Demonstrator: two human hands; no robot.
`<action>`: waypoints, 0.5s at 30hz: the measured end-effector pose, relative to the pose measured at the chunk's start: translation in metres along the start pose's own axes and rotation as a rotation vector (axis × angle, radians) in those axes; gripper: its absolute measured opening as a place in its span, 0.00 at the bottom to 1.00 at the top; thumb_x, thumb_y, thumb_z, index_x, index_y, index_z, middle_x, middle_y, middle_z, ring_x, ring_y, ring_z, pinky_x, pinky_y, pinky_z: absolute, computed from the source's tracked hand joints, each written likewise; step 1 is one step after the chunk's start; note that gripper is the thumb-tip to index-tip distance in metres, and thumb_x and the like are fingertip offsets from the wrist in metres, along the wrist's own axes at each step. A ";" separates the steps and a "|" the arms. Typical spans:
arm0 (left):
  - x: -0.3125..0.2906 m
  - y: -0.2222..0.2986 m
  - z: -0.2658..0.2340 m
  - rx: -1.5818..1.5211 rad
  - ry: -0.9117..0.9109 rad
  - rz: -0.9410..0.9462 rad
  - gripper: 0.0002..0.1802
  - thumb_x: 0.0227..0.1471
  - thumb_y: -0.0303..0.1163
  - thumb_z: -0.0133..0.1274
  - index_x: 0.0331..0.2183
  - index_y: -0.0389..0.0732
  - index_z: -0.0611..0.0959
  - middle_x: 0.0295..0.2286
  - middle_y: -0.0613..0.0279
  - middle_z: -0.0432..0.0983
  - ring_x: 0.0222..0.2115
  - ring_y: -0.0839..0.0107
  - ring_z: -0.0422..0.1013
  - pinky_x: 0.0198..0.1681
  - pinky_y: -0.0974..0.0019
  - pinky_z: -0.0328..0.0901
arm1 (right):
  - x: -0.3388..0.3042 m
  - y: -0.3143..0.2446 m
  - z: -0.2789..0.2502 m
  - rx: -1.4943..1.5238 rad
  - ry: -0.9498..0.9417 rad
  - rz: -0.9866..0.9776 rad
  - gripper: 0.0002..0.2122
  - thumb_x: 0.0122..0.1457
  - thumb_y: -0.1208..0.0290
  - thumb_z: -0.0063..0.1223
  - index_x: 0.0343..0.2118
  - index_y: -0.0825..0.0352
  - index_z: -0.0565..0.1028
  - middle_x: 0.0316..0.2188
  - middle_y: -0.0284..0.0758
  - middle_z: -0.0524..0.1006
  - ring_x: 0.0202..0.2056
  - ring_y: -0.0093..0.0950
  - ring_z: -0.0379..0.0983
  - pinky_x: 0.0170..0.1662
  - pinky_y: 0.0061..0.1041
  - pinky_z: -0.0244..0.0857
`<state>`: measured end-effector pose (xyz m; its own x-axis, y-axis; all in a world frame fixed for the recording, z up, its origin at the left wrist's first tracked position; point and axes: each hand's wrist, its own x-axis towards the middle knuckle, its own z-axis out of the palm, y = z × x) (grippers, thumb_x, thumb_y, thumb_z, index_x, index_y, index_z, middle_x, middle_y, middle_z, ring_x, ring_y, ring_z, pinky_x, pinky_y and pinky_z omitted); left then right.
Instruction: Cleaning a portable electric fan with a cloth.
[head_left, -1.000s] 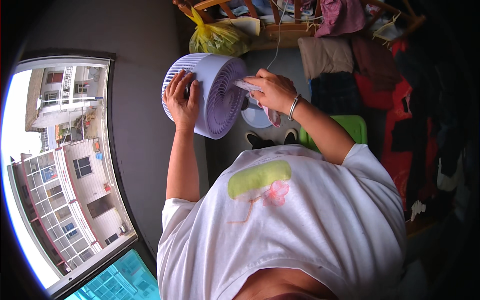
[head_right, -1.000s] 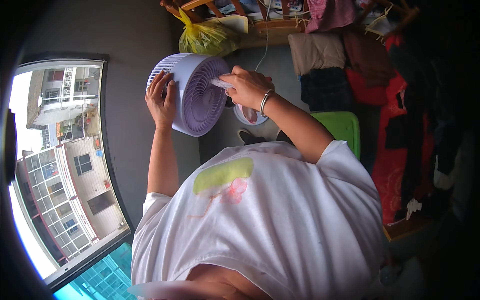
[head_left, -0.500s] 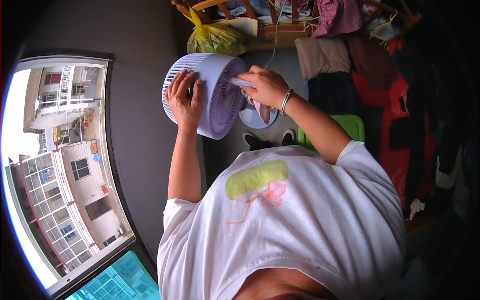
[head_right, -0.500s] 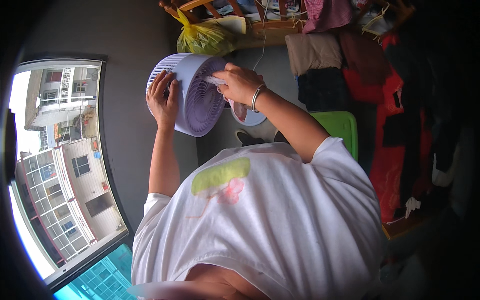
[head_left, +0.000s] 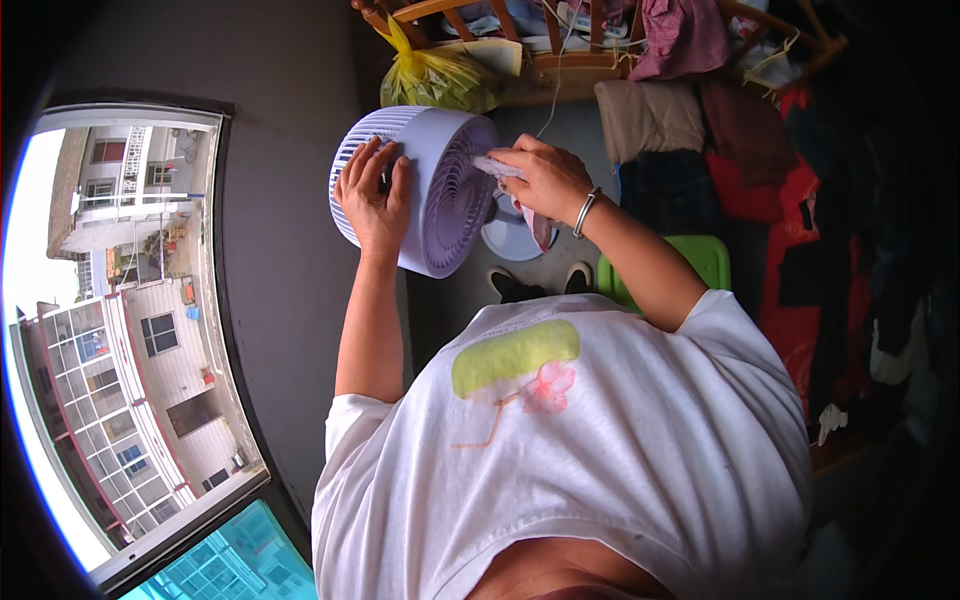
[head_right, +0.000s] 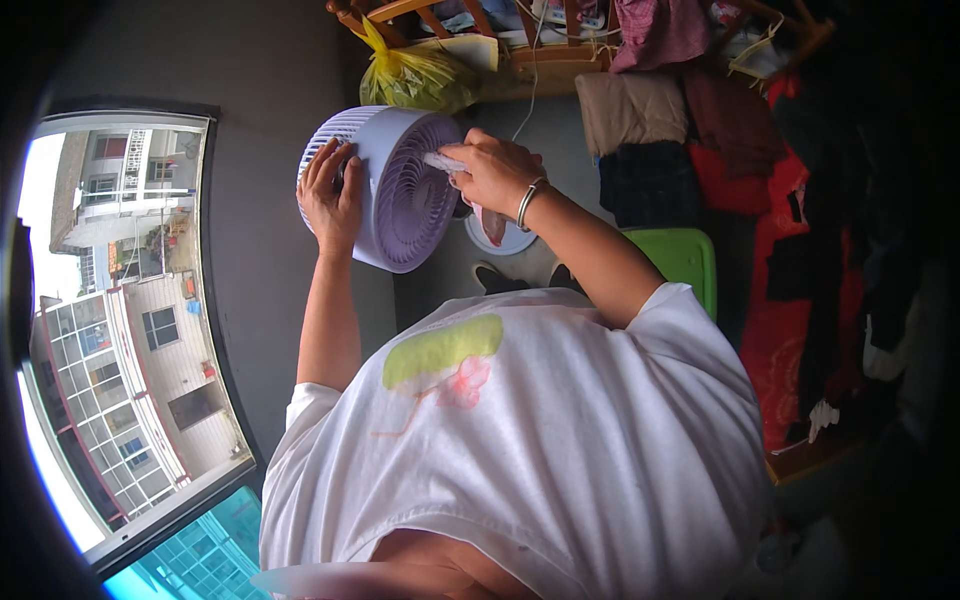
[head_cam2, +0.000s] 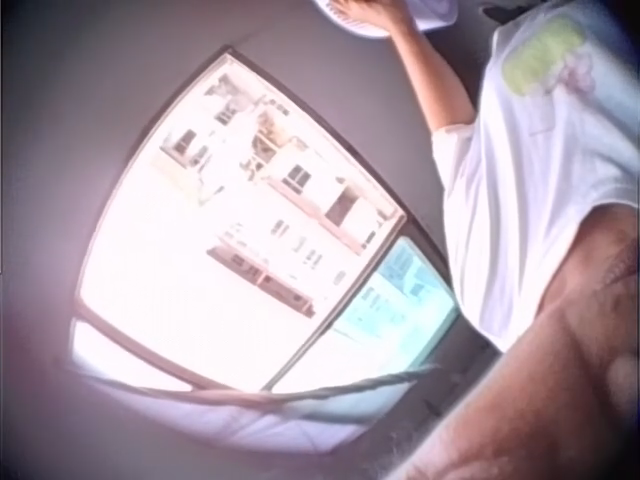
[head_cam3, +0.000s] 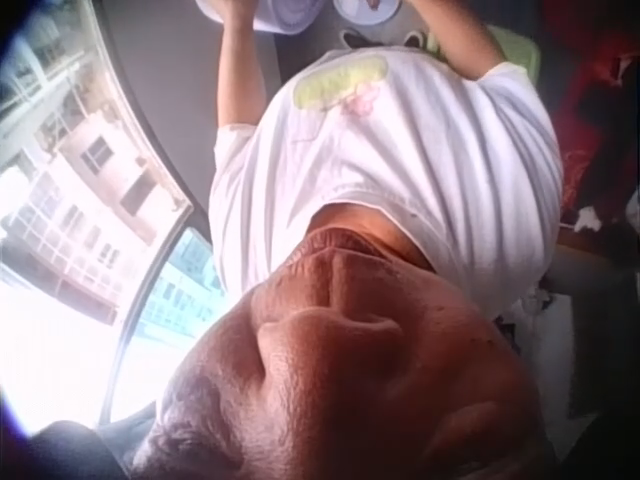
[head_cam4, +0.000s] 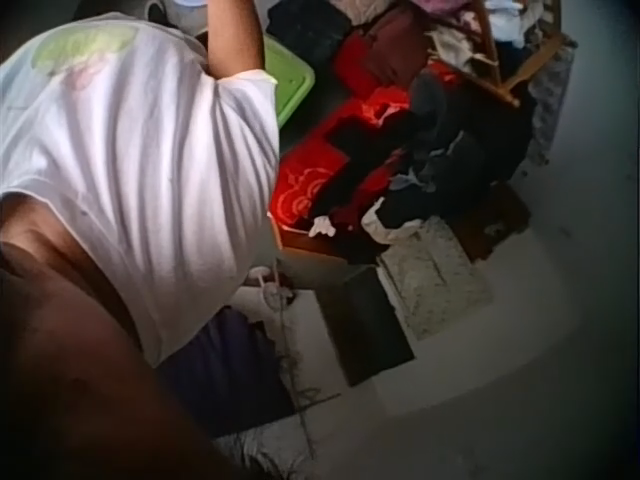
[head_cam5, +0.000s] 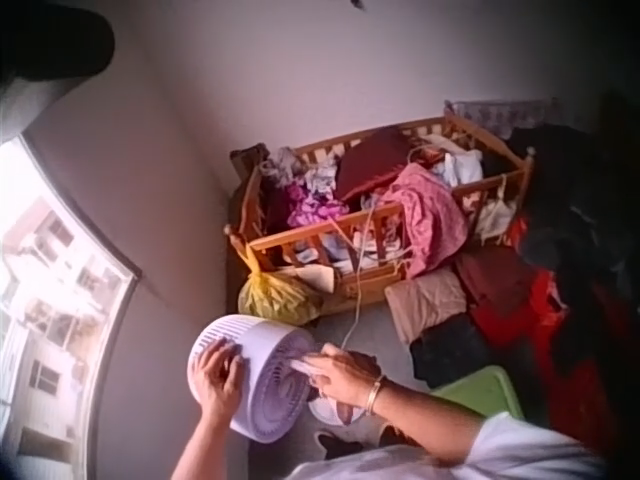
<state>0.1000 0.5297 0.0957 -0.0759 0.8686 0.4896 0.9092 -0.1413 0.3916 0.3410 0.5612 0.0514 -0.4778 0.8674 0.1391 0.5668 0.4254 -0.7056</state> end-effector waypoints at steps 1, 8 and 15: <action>0.000 -0.002 0.000 -0.028 -0.004 -0.010 0.15 0.51 0.42 0.54 0.39 0.46 0.84 0.46 0.61 0.76 0.52 0.61 0.66 0.58 0.55 0.49 | -0.005 -0.003 -0.004 0.067 -0.026 0.033 0.17 0.52 0.66 0.53 0.47 0.54 0.76 0.38 0.33 0.74 0.38 0.34 0.75 0.40 0.33 0.70; -0.001 -0.003 0.002 0.011 -0.019 0.029 0.16 0.51 0.42 0.54 0.40 0.46 0.84 0.47 0.60 0.75 0.52 0.61 0.65 0.58 0.55 0.48 | 0.007 -0.022 0.013 -0.021 0.008 -0.051 0.17 0.51 0.69 0.54 0.46 0.54 0.76 0.39 0.33 0.72 0.36 0.36 0.76 0.40 0.35 0.69; -0.002 0.003 0.002 0.025 -0.004 0.032 0.16 0.51 0.43 0.54 0.40 0.45 0.84 0.47 0.59 0.75 0.53 0.60 0.65 0.59 0.55 0.48 | -0.001 -0.014 0.009 -0.006 0.035 -0.017 0.18 0.50 0.70 0.53 0.46 0.53 0.76 0.39 0.33 0.72 0.36 0.36 0.75 0.40 0.35 0.70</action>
<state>0.1038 0.5288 0.0945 -0.0447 0.8656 0.4987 0.9213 -0.1573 0.3556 0.3273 0.5517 0.0545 -0.4639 0.8683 0.1756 0.5629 0.4419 -0.6984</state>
